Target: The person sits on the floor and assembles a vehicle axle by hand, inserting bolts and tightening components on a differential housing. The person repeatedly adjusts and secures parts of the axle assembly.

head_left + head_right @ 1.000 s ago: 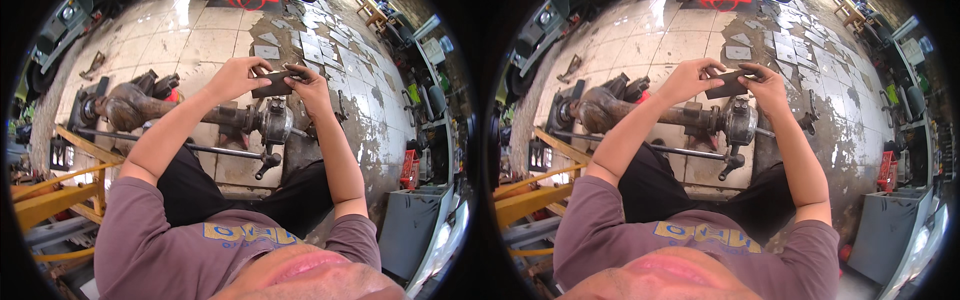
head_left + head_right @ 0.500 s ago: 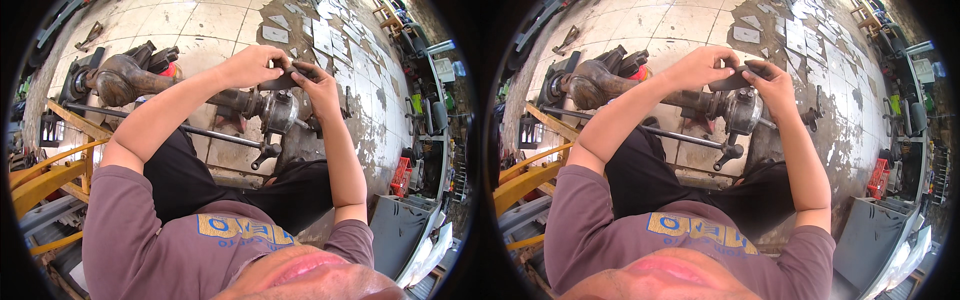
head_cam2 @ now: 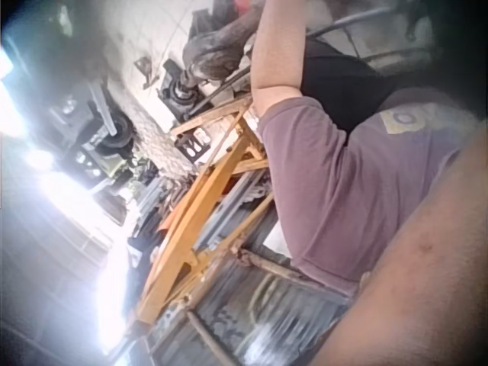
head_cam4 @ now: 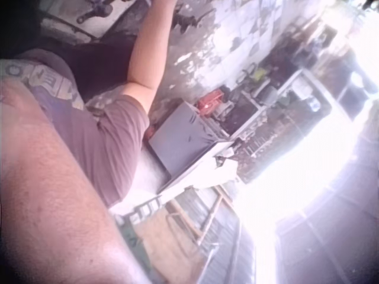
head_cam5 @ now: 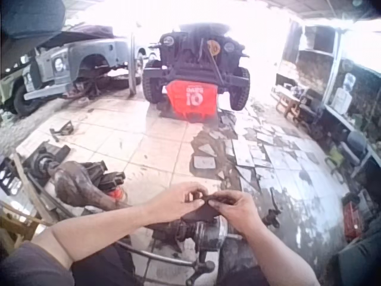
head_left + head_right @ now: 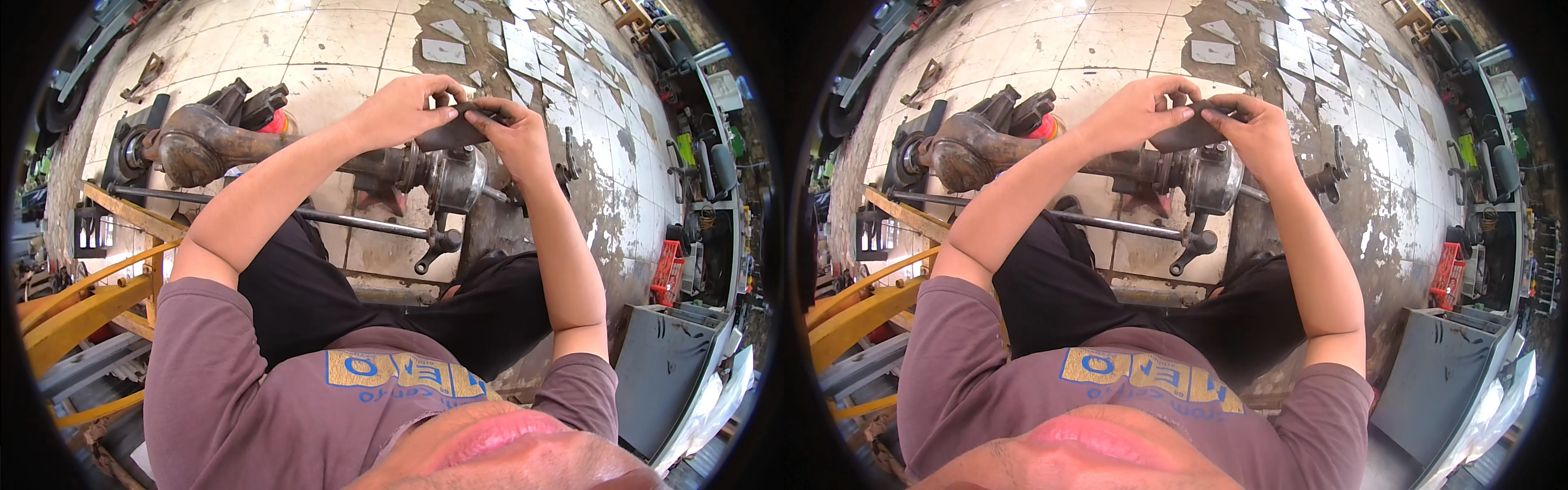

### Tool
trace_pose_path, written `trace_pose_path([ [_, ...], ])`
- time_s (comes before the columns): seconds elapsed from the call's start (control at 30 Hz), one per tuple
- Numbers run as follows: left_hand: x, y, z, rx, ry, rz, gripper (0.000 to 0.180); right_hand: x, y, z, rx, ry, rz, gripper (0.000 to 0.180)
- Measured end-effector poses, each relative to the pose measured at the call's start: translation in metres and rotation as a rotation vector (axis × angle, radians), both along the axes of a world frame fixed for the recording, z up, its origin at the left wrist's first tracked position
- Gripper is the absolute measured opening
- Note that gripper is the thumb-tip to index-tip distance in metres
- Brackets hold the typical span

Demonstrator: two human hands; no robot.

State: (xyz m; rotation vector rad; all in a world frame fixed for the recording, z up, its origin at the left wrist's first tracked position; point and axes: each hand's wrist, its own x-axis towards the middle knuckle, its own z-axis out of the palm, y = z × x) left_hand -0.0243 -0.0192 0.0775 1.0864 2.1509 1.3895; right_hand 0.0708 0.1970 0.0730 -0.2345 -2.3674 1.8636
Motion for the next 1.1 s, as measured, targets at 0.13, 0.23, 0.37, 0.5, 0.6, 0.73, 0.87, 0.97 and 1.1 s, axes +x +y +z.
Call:
trace_pose_path([
  [0.13, -0.002, 0.003, 0.0, 0.095, -0.029, 0.01, 0.027, -0.002, 0.0, 0.005, -0.147, 0.022, 0.026, 0.032],
  [0.23, -0.002, 0.006, -0.012, 0.22, -0.127, 0.012, 0.028, -0.001, 0.002, 0.004, -0.28, -0.003, 0.102, 0.033],
  [0.37, 0.001, 0.011, -0.01, 0.294, -0.311, 0.006, 0.029, -0.005, 0.003, -0.01, -0.502, -0.052, 0.08, 0.029],
  [0.5, 0.01, 0.014, -0.021, 0.315, -0.19, 0.109, 0.025, -0.006, 0.0, -0.01, -0.611, -0.058, 0.04, 0.028],
  [0.6, 0.011, 0.013, -0.017, 0.262, -0.126, 0.107, 0.019, -0.007, 0.002, -0.01, -0.521, -0.056, 0.023, 0.027],
  [0.73, 0.015, 0.008, -0.009, 0.261, 0.218, 0.102, 0.014, -0.004, 0.001, -0.01, -0.31, -0.019, 0.053, 0.026],
  [0.87, 0.017, 0.004, -0.006, 0.304, 0.321, 0.128, 0.011, 0.003, -0.006, 0.0, -0.269, -0.039, 0.083, 0.028],
  [0.97, 0.016, 0.006, 0.0, 0.385, 0.394, 0.146, 0.012, 0.008, -0.005, 0.011, -0.141, 0.01, 0.095, 0.03],
  [1.1, 0.003, 0.001, -0.005, 0.473, 0.648, 0.17, 0.013, 0.013, -0.01, 0.015, -0.6, -0.141, 0.161, 0.043],
])
